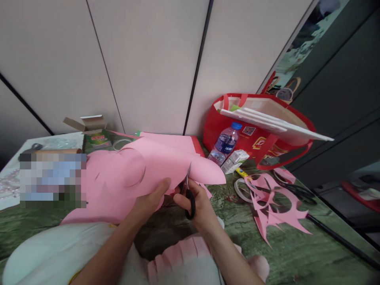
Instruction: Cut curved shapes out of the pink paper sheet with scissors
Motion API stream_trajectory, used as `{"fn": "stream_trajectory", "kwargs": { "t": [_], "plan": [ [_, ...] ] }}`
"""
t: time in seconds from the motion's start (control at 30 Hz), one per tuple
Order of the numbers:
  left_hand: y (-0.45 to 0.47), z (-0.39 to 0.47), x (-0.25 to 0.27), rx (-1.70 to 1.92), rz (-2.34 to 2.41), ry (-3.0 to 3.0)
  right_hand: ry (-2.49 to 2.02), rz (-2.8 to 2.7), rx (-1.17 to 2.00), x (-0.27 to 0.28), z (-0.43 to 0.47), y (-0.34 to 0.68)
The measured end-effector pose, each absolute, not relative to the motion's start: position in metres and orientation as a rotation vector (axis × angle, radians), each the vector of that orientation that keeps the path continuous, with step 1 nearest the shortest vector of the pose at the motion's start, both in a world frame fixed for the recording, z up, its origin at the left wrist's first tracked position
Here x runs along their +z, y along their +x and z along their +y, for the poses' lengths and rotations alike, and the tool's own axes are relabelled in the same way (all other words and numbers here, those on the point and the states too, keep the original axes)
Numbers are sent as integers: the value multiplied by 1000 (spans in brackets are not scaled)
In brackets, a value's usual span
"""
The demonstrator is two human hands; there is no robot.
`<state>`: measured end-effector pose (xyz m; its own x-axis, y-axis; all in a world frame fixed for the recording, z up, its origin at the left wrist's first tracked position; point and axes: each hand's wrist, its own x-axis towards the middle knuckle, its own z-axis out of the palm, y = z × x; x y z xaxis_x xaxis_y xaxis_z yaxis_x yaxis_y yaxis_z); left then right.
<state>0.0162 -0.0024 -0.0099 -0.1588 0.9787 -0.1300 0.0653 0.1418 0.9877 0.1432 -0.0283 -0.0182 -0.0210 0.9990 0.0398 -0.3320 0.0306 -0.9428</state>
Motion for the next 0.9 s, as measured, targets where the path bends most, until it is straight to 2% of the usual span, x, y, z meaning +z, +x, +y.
{"fn": "stream_trajectory", "kwargs": {
  "t": [0.5,0.9],
  "plan": [
    [16,-3,-10,1163,1419,1148,-940,-1017,1198,-17,-27,143],
    [17,-3,-12,1230,1394,1129,-941,-956,1244,-17,-28,141]
  ]
}}
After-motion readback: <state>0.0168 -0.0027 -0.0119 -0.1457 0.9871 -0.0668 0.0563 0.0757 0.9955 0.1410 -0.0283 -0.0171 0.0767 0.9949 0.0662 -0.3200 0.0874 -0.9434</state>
